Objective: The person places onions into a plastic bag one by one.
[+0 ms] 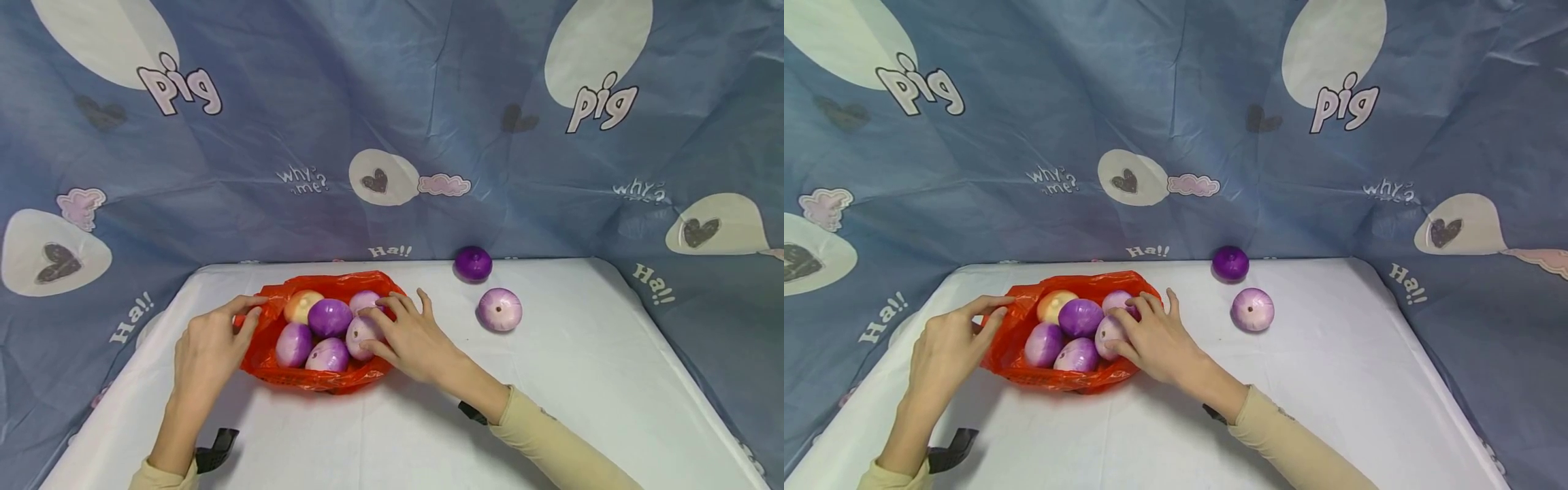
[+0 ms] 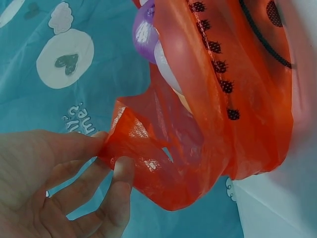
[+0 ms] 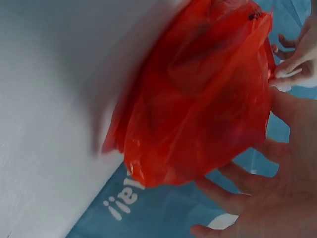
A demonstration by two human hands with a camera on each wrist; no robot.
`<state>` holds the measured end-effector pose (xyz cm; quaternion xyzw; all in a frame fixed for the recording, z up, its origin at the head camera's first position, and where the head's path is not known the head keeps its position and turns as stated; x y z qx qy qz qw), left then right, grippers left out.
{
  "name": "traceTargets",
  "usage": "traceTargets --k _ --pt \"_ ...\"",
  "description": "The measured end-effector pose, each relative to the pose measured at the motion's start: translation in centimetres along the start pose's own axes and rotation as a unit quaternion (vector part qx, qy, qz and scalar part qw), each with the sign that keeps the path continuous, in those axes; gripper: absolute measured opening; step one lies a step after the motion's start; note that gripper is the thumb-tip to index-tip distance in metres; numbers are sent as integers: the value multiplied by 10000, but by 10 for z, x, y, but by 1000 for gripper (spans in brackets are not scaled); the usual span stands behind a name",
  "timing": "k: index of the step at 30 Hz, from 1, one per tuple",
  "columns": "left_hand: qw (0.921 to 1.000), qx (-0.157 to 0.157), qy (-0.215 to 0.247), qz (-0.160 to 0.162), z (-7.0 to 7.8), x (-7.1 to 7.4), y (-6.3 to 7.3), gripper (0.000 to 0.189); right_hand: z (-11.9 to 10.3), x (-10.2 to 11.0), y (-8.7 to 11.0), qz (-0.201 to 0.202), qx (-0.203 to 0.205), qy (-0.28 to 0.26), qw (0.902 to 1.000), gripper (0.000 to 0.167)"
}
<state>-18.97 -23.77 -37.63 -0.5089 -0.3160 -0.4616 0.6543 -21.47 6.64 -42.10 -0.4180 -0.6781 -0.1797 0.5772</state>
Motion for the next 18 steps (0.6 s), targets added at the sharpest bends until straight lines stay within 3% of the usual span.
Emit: traceTargets --k 18 --pt "10000 43 7 -25 -2 0 0 25 31 18 14 344 -422 -75 9985 52"
Point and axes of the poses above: each hand's wrist, its own y-axis away from the middle knuckle, its own x-axis out of the back of the hand, z = x × y, the point moved 3 cm from there along -y, towards the middle knuckle, and after that the axes turned 6 degrees about -y, right-handed, at the moved point
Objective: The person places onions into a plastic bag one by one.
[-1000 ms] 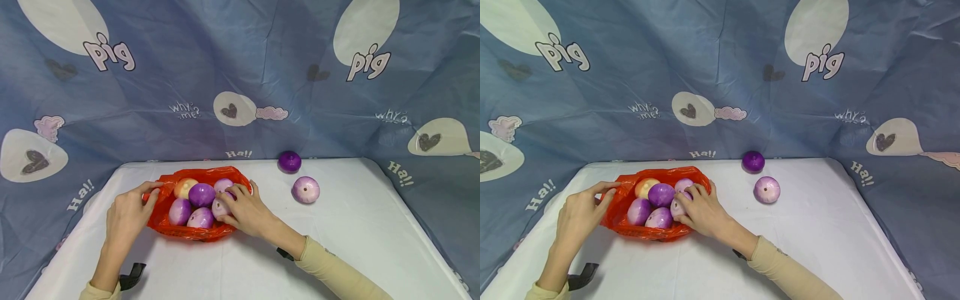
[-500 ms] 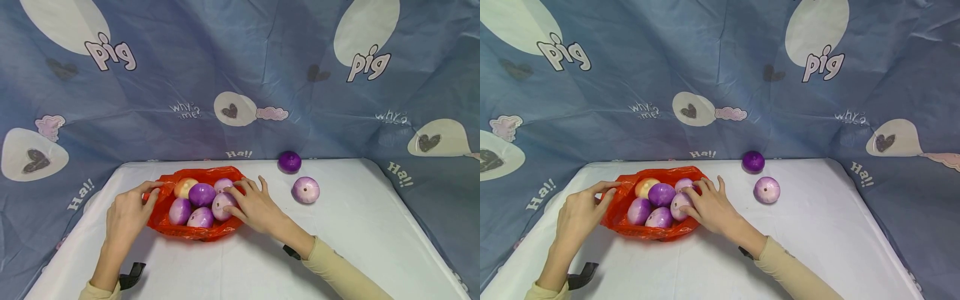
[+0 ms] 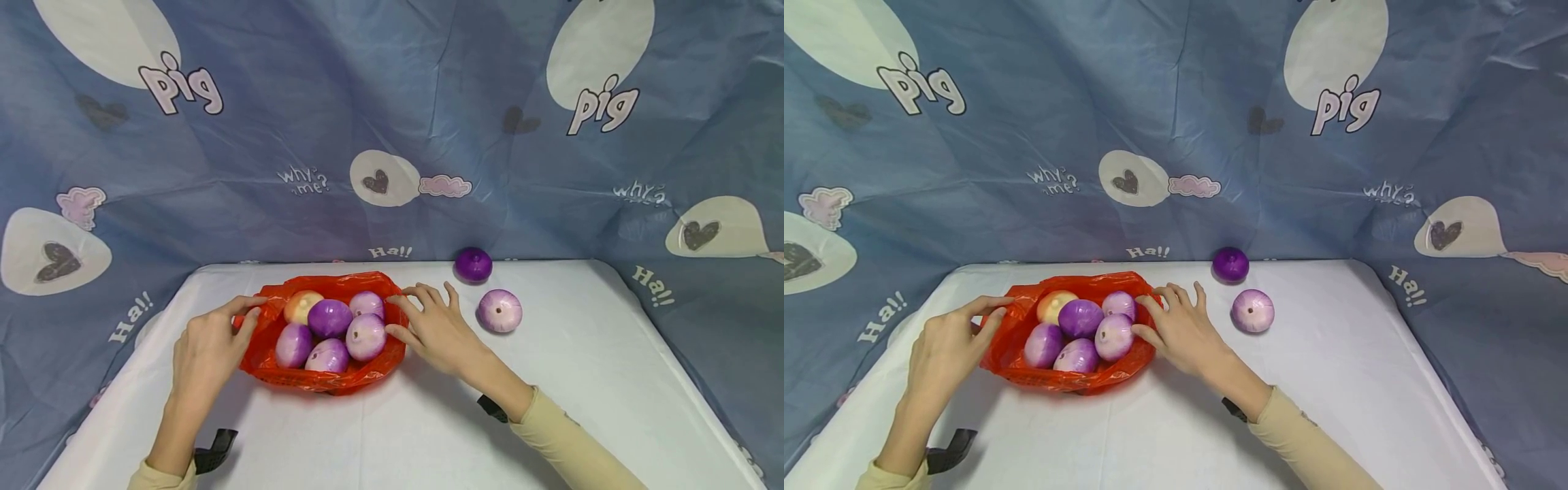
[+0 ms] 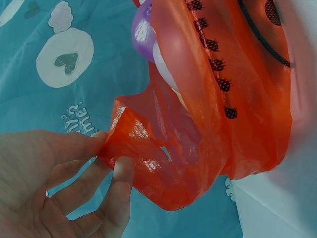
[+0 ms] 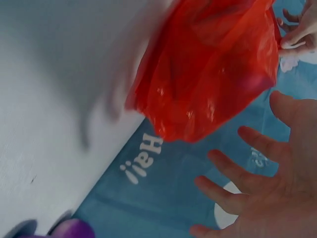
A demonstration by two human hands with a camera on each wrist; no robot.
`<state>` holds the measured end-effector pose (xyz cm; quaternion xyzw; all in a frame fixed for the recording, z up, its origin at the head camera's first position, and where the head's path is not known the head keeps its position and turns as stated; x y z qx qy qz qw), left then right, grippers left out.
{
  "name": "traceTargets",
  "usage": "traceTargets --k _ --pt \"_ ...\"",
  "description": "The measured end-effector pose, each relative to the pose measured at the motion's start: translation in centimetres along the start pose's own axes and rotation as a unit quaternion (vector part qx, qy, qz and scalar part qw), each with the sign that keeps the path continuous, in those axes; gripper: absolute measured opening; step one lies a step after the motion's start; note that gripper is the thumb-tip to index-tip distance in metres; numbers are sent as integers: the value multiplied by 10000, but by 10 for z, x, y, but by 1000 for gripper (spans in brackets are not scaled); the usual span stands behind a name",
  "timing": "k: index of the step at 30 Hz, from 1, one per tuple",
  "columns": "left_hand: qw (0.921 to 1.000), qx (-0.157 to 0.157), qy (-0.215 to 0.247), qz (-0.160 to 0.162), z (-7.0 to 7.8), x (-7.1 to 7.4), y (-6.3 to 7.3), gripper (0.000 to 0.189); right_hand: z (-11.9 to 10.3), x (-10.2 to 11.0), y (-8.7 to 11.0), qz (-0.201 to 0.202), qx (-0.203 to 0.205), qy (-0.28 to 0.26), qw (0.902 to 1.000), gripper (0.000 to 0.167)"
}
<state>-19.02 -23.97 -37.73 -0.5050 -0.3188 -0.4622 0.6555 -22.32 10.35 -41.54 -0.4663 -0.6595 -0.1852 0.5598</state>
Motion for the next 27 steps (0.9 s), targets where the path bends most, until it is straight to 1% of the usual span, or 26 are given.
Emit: traceTargets --k 5,12,17,21,27 --pt "10000 -7 0 0 0 0 0 25 12 7 4 25 -225 -72 9997 50" --pt "10000 -8 -14 9 -1 0 0 25 29 12 10 36 -441 105 9990 51" --pt "10000 -29 -19 10 -1 1 0 25 41 17 17 59 -605 126 9981 50" --pt "10000 -79 -18 57 -2 1 -1 24 50 22 24 99 -673 185 9975 48" --pt "10000 -34 0 26 -2 1 0 25 66 26 35 156 -736 432 9962 52"
Point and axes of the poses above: each hand's wrist, its own y-axis away from the middle knuckle, its own x-axis out of the back of the hand, z = x × y, the point moved 3 cm from there along -y, towards the middle knuckle, and after that the axes turned 6 degrees about -y, right-handed, at the moved point
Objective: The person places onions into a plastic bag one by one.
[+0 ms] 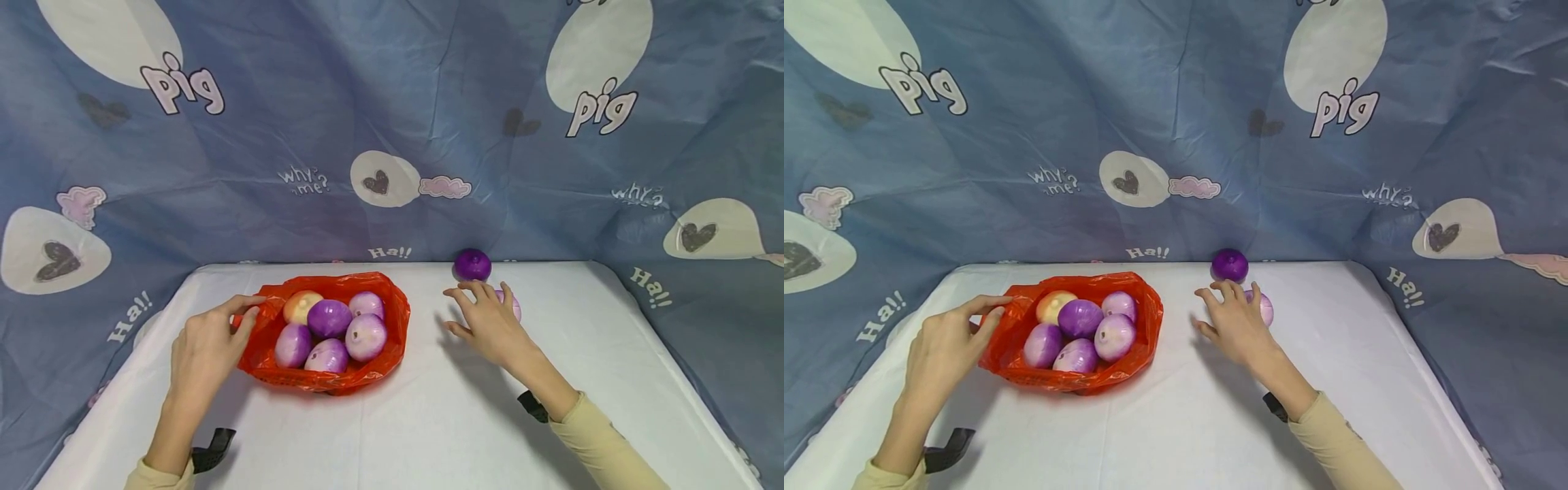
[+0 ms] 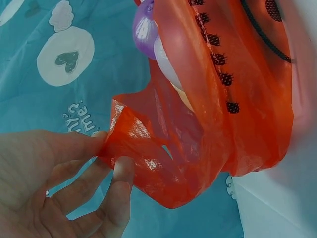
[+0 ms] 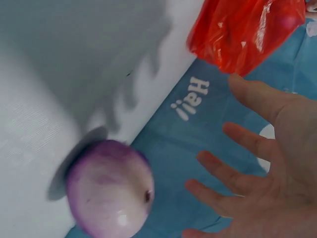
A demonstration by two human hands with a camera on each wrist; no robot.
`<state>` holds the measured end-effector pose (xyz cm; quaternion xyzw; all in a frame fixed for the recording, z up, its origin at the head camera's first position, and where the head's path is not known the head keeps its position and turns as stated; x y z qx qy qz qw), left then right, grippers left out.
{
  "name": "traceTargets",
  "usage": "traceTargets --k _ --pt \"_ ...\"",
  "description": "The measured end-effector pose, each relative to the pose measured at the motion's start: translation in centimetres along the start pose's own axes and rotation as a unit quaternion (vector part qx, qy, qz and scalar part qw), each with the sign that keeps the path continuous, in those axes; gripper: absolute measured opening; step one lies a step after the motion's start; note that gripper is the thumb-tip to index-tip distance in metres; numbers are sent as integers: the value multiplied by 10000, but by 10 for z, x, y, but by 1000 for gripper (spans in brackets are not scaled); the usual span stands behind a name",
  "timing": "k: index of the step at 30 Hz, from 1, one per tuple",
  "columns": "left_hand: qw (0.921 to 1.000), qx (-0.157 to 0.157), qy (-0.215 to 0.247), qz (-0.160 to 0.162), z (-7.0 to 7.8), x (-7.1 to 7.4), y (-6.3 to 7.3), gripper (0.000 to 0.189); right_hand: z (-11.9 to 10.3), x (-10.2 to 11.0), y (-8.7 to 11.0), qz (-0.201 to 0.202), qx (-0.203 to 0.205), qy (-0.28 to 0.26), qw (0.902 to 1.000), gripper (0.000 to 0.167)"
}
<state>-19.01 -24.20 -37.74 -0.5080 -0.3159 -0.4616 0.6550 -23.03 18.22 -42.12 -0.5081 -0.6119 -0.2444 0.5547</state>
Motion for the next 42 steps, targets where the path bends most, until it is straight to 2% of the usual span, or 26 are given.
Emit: traceTargets --k 5,12,27,42 --pt "10000 7 1 -4 -1 -1 0 25 17 0 8 -37 -138 137 9998 51" --pt "10000 10 -8 1 -1 -1 0 25 37 3 21 -212 -424 24 9989 49" --pt "10000 -22 -16 -3 -1 -1 0 25 61 12 37 -111 -578 -7 9983 54" --pt "10000 -36 -11 -30 1 -1 -1 25 81 8 46 -111 -600 -122 9981 72"
Point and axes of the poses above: each hand's wrist, its own y-axis away from the middle knuckle, its own x-axis out of the back of the hand, z = x × y, the point moved 3 cm from there along -y, towards the middle knuckle, and after that the axes turned 6 degrees about -y, right-handed, at the moved point
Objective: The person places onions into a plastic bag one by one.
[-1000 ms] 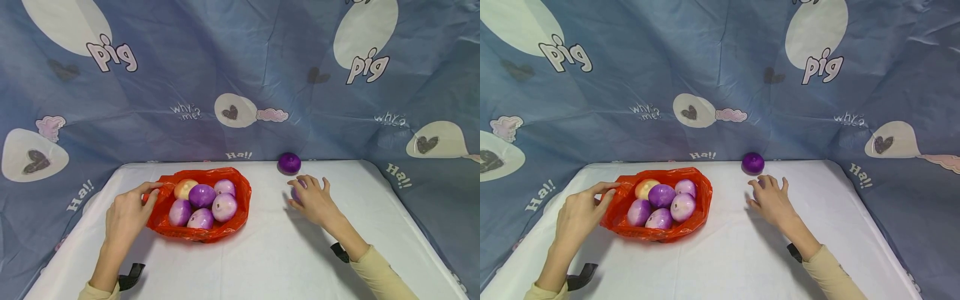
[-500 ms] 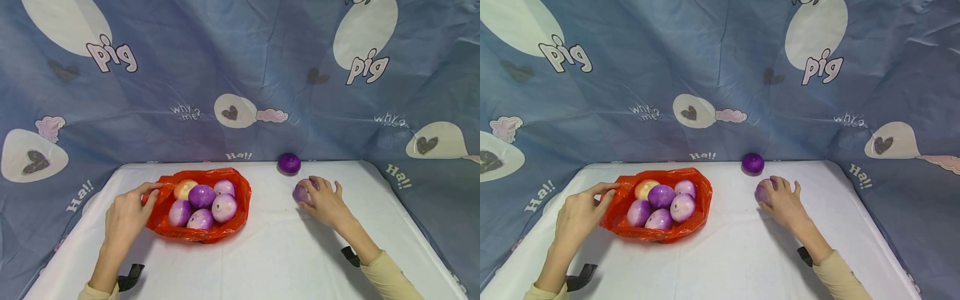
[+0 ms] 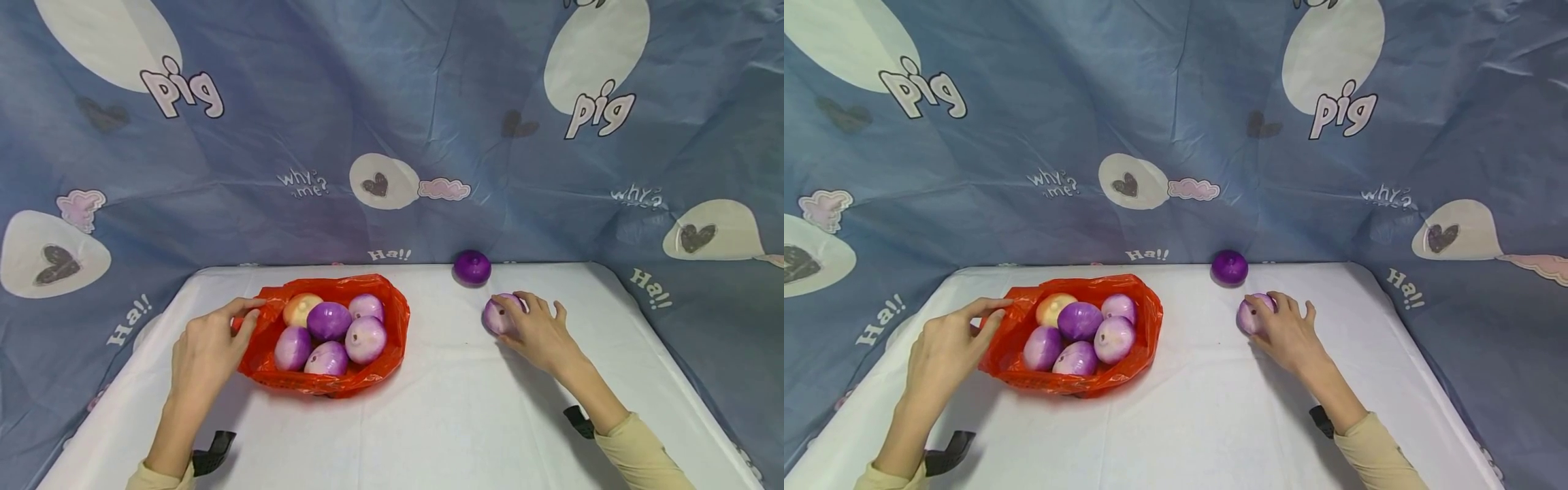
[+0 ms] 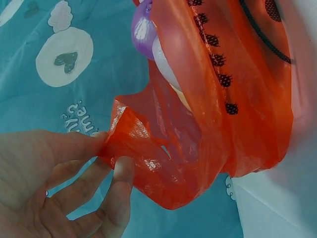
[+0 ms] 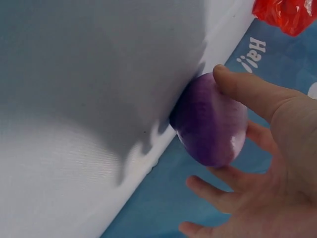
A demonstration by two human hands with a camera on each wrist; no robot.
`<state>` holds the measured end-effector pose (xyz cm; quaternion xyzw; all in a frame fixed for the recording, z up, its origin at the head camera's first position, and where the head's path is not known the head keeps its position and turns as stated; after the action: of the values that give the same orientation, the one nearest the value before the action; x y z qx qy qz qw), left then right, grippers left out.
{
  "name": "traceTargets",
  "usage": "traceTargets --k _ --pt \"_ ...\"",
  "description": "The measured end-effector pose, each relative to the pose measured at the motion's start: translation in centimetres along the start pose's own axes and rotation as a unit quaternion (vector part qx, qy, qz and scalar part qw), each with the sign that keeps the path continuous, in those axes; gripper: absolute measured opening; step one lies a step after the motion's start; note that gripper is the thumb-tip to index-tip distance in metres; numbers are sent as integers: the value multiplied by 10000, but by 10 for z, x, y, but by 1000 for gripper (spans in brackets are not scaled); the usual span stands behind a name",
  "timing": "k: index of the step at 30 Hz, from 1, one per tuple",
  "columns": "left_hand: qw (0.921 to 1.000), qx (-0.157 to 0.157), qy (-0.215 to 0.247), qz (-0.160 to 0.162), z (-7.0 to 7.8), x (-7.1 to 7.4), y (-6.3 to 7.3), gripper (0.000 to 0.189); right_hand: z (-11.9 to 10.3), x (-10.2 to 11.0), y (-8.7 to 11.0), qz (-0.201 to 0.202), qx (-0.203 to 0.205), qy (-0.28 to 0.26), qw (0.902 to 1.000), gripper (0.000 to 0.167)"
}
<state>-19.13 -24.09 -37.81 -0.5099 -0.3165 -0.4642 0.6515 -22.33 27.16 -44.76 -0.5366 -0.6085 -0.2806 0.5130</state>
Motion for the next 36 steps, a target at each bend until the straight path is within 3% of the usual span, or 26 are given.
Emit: traceTargets --k 19,36 --pt "10000 -11 20 22 0 1 0 24 1 -2 0 -7 -119 -42 9999 72" --pt "10000 15 19 24 -1 0 1 25 -38 -1 -8 165 317 -100 9993 70"
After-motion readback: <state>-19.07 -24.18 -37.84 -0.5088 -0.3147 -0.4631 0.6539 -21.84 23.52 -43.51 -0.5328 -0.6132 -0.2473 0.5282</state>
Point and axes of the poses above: each hand's wrist, its own y-axis away from the middle knuckle, its own x-axis out of the back of the hand, z = x × y, the point moved 3 cm from there along -y, towards the middle knuckle, and after that the axes turned 6 degrees about -y, right-handed, at the moved point
